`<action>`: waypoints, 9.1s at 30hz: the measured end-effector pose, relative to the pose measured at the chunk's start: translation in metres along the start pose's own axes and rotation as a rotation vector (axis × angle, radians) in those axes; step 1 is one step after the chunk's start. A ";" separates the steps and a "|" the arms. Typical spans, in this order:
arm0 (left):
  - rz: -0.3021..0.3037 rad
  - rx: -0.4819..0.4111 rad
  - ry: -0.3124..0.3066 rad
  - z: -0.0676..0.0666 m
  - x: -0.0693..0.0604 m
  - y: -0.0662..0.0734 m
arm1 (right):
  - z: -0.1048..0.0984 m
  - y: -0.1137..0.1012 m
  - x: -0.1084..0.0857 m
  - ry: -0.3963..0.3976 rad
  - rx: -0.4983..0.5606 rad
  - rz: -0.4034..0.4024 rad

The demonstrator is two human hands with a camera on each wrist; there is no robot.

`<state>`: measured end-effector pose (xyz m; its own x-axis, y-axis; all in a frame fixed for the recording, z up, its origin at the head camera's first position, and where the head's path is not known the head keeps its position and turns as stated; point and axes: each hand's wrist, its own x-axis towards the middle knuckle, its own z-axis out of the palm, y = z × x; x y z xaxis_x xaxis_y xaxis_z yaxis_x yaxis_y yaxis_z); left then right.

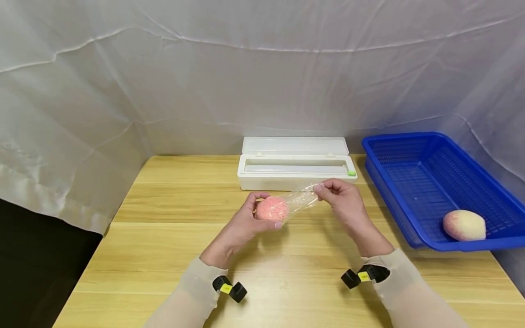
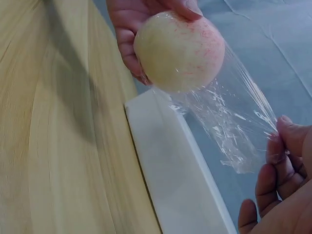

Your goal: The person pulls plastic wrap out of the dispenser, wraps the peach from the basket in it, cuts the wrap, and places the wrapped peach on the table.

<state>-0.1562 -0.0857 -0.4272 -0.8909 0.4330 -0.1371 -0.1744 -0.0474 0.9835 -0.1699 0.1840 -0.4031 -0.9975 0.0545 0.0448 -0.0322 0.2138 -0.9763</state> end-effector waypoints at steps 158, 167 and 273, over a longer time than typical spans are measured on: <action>0.142 -0.396 -0.011 0.027 -0.009 -0.002 | 0.041 -0.002 -0.019 0.383 0.026 -0.212; 0.213 -0.407 -0.130 0.028 -0.010 0.002 | 0.062 0.003 -0.021 0.250 0.433 0.149; 0.053 -0.083 0.224 0.054 0.036 0.005 | 0.083 0.004 -0.011 0.075 -0.175 -0.130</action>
<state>-0.1664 -0.0220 -0.4210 -0.9688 0.2181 -0.1176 -0.1508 -0.1423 0.9783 -0.1646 0.1033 -0.4253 -0.9781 0.0860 0.1897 -0.1423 0.3891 -0.9101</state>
